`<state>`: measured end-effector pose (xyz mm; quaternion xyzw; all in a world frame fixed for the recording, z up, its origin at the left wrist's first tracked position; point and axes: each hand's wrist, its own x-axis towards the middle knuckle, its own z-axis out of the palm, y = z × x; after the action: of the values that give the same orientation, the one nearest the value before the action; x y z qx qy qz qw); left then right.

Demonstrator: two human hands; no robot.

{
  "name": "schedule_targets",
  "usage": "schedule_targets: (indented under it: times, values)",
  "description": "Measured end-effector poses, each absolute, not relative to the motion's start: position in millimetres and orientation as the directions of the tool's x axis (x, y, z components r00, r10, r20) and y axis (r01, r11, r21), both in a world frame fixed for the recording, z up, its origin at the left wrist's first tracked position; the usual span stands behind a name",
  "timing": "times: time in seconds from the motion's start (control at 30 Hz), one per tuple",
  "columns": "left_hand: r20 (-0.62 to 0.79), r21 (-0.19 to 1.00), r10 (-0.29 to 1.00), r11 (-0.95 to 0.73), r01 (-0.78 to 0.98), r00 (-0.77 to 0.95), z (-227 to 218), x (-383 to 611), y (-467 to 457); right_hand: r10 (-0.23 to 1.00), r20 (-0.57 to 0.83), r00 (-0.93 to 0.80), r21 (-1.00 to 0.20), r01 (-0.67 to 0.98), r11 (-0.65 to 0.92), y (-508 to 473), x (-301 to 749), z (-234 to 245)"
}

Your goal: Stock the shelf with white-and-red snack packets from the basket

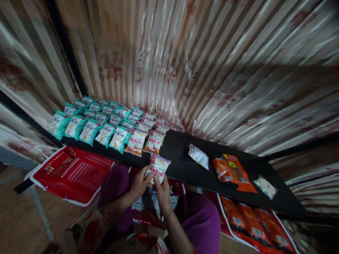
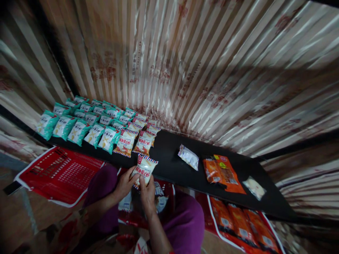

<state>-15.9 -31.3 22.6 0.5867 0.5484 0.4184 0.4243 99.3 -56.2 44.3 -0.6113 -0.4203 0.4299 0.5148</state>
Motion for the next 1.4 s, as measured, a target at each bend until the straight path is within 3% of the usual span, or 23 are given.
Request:
schedule_targets:
  times: [0.53,0.73,1.03,1.4]
  values:
    - [0.244,0.820,0.970,-0.216,0.530,0.017,26.6,-7.1,-12.2,0.950,-0.087,0.298,-0.991,0.067,-0.112,-14.8,100.8,52.6]
    - [0.363,0.718,0.924,-0.359,0.597,0.119,19.4,-4.0,-16.1,0.946,-0.067,0.316,-0.993,0.075,-0.095,6.5,102.7,48.0]
    - [0.424,0.649,0.888,-0.435,0.623,0.179,9.5,0.4,-14.5,0.945,-0.044,0.325,-0.993,0.087,-0.076,28.4,99.9,43.0]
    - [0.417,0.659,0.900,-0.397,0.639,0.130,7.4,-0.8,-6.8,0.930,0.042,0.365,-0.975,0.217,-0.041,43.8,95.0,31.8]
